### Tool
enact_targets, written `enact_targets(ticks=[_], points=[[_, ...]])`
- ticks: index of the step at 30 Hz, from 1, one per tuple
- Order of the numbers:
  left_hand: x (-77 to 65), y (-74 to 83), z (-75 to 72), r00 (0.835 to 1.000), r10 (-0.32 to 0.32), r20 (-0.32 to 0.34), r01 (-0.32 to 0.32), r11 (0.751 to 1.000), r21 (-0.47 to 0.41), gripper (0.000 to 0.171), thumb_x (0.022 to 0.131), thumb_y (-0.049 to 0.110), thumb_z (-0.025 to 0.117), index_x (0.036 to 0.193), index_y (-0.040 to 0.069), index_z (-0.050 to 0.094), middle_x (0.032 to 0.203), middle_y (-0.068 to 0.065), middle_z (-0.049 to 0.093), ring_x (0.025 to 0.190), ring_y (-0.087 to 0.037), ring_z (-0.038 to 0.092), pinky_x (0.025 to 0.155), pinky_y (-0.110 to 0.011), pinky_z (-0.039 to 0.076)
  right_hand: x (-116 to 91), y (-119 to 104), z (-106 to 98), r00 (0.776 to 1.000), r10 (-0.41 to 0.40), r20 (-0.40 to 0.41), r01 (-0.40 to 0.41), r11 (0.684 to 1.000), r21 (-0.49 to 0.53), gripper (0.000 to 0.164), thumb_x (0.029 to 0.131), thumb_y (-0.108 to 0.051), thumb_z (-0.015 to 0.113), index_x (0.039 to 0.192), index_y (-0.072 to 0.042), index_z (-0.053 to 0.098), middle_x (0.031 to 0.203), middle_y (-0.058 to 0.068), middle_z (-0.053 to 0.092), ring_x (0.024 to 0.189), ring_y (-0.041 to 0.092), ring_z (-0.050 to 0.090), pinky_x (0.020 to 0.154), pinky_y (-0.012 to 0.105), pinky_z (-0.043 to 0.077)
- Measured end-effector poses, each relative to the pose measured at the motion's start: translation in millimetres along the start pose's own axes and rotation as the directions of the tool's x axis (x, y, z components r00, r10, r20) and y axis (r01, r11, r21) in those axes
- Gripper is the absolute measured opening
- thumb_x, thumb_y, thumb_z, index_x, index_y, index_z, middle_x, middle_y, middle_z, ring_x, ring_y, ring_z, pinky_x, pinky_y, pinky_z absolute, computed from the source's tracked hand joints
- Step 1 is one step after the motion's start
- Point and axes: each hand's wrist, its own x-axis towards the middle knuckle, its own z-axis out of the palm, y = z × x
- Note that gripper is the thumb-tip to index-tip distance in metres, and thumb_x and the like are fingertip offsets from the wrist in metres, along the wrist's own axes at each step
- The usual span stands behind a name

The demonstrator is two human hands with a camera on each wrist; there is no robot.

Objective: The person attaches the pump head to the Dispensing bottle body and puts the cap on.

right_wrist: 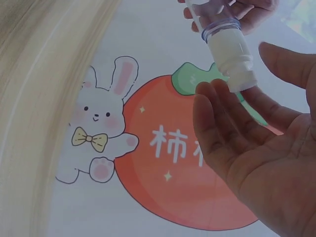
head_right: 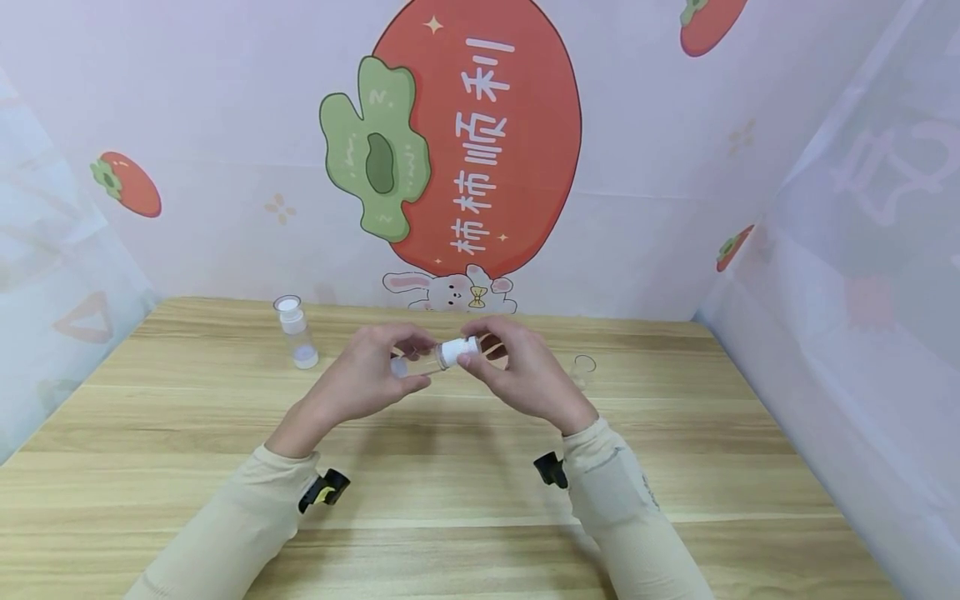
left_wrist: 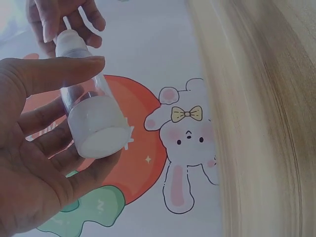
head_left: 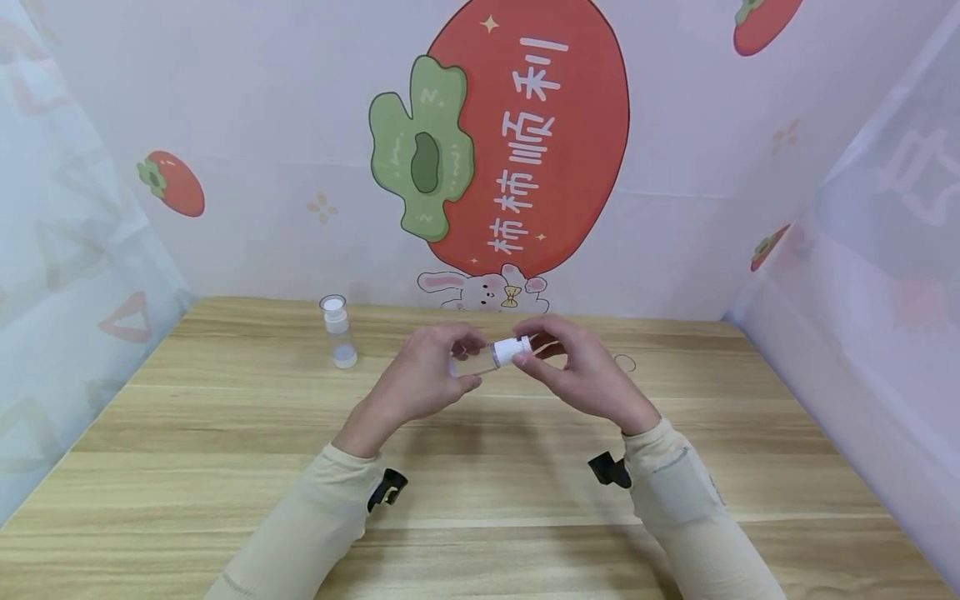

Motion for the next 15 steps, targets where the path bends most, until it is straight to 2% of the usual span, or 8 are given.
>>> enact_targets(ticks=[8,15], points=[[1.8,-2.5,0.8,0.998,-0.032,0.062,0.036,0.997,-0.068,0.035,0.078,0.005,0.086,0.110,0.004,0.072,0.100,-0.005,0.071,0.089,-0.020,0.066,0.083,-0.038,0.055,-0.5,3.4,-0.4,0.994,-0.111,0.017,0.111,0.994,-0.008,0.040,0.087,-0.003,0.079,0.125,-0.005,0.065,0.118,0.003,0.065,0.103,0.022,0.065,0.090,0.044,0.056],[0.2,0.4,0.6,0.995,-0.021,0.093,0.032,0.993,-0.116,0.033,0.079,0.004,0.085,0.109,0.003,0.072,0.100,-0.004,0.071,0.090,-0.019,0.067,0.084,-0.036,0.056,-0.9,4.6,-0.8,0.993,-0.118,0.027,0.118,0.993,0.002,0.037,0.086,0.003,0.078,0.121,-0.006,0.066,0.113,0.001,0.065,0.100,0.022,0.065,0.089,0.044,0.057]])
